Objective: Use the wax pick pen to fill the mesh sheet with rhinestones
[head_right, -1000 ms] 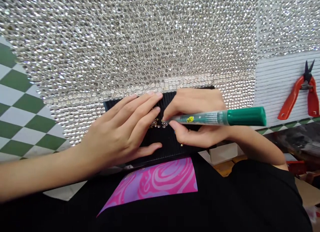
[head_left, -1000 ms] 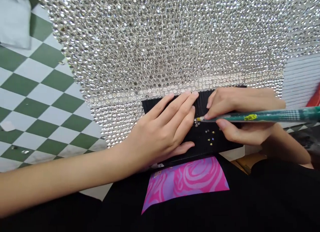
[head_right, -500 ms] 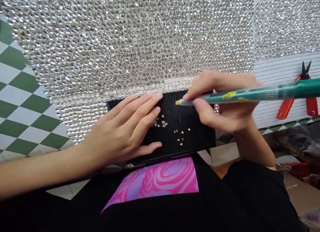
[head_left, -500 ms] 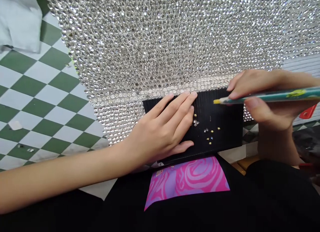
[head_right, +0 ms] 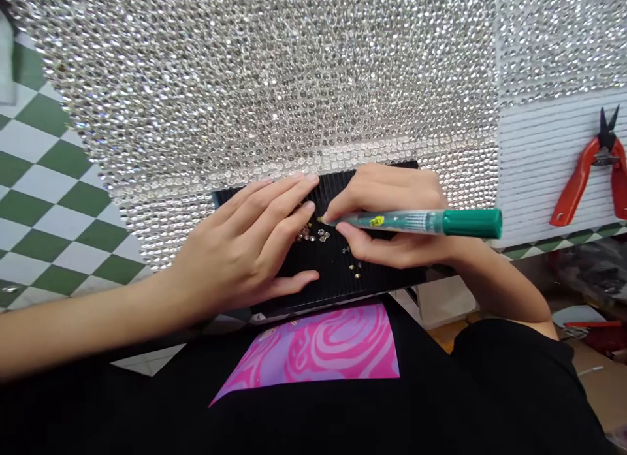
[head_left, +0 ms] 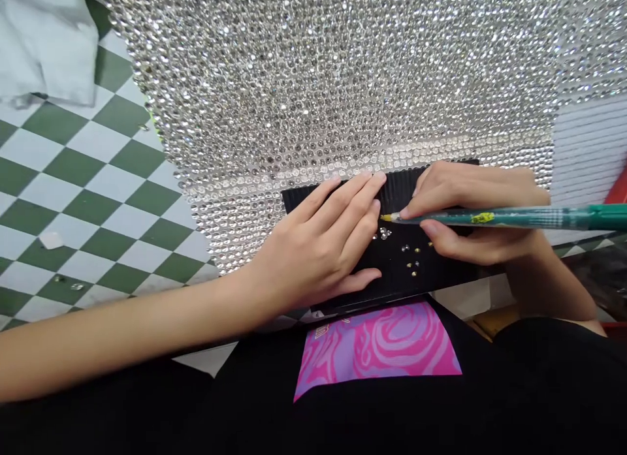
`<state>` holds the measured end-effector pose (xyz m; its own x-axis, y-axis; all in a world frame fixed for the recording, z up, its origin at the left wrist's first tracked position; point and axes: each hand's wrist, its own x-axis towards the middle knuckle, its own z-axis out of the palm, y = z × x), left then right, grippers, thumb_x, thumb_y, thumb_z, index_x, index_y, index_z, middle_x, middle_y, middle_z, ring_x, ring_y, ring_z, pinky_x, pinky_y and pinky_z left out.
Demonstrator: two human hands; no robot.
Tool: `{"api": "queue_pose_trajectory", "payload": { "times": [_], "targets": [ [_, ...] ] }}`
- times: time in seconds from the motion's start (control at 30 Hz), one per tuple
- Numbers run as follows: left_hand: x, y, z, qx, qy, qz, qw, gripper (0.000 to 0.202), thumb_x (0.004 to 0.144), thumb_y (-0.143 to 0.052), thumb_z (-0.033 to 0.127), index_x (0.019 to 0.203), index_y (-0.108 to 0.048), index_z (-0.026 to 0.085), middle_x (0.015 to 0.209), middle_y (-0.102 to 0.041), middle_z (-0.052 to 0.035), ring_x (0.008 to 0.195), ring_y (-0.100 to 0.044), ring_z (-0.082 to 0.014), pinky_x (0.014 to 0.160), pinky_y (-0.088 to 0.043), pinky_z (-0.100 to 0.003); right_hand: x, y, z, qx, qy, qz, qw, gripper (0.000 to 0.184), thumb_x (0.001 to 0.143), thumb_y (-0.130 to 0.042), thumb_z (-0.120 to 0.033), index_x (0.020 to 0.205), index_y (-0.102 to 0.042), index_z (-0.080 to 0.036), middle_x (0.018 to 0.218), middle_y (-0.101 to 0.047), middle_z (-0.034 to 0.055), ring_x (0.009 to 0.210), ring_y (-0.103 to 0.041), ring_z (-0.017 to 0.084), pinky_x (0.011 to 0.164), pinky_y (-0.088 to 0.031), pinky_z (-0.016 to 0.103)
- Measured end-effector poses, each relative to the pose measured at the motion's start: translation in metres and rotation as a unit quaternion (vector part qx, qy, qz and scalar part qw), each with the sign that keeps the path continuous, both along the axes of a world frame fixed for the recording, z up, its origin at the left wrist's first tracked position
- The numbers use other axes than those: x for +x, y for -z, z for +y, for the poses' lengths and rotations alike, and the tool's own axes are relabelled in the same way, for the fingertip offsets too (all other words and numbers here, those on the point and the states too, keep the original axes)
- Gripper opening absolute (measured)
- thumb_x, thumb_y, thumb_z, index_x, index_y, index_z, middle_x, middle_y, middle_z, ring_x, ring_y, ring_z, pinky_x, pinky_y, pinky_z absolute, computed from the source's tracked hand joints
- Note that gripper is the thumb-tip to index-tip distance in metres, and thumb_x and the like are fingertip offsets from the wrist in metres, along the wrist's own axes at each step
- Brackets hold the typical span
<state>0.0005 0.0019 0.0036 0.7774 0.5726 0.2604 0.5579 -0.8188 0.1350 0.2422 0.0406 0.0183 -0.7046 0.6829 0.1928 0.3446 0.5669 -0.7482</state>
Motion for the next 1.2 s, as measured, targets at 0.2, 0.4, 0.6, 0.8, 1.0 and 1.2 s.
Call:
{"api": "queue_pose_trajectory", "payload": {
  "times": [0.2,0.4,0.6,0.8,1.0,1.2],
  "targets": [
    [0.000,0.001,0.001,-0.012,-0.001,-0.006,1.000,0.062,0.093,-0.050,0.054,0.122,-0.053,-0.001,0.140,-0.056,-0.0250,0.132,-0.054,-0.0336,0.110,-0.048,-0.044,-0.004,-0.003,0.002,0.019,-0.007,0.003,1.000,0.012,0.085,-0.060,-0.016,0.093,-0.067,-0.023,0.085,-0.070,-0.0031,0.079,-0.066,0.008,0.074,-0.054,0.023],
    [0.000,0.003,0.000,-0.006,-0.013,-0.003,1.000,0.058,0.094,-0.046,0.054,0.124,-0.053,0.005,0.143,-0.055,-0.0204,0.135,-0.053,-0.0292,0.112,-0.046,-0.041,-0.003,-0.002,0.002,0.023,-0.011,0.005,1.000,0.012,0.084,-0.061,-0.015,0.093,-0.067,-0.022,0.085,-0.070,-0.0020,0.078,-0.064,0.008,0.073,-0.053,0.024],
    [0.000,0.005,-0.001,-0.020,-0.013,-0.010,1.000,0.058,0.095,-0.044,0.053,0.127,-0.052,0.005,0.145,-0.052,-0.0203,0.138,-0.050,-0.0295,0.114,-0.045,-0.043,-0.006,-0.001,0.004,0.022,-0.015,-0.002,1.000,0.012,0.086,-0.061,-0.021,0.093,-0.069,-0.026,0.081,-0.070,-0.0044,0.076,-0.064,0.007,0.073,-0.054,0.021],
    [0.000,0.003,0.000,-0.006,-0.005,-0.016,1.000,0.059,0.094,-0.048,0.052,0.122,-0.054,0.001,0.140,-0.055,-0.0241,0.133,-0.054,-0.0327,0.111,-0.048,-0.044,0.000,-0.002,0.003,-0.002,-0.005,0.022,1.000,0.019,0.083,-0.063,-0.014,0.097,-0.070,-0.024,0.083,-0.070,-0.0013,0.076,-0.063,0.011,0.070,-0.052,0.029],
    [0.001,0.003,0.000,-0.001,-0.007,-0.008,1.000,0.060,0.094,-0.046,0.055,0.122,-0.054,0.001,0.141,-0.055,-0.0231,0.133,-0.054,-0.0326,0.112,-0.047,-0.044,0.012,0.000,0.007,0.020,0.129,0.137,0.982,0.022,0.081,-0.061,-0.008,0.092,-0.072,-0.023,0.081,-0.070,0.0022,0.068,-0.062,0.014,0.058,-0.046,0.033],
    [0.001,0.005,-0.001,-0.009,-0.012,-0.014,1.000,0.060,0.094,-0.047,0.055,0.123,-0.053,0.003,0.141,-0.055,-0.0221,0.135,-0.052,-0.0307,0.114,-0.045,-0.043,0.004,-0.003,0.002,-0.024,-0.005,0.012,1.000,0.019,0.084,-0.065,-0.017,0.101,-0.069,-0.023,0.085,-0.070,-0.0009,0.075,-0.062,0.011,0.069,-0.051,0.029]
  ]
}}
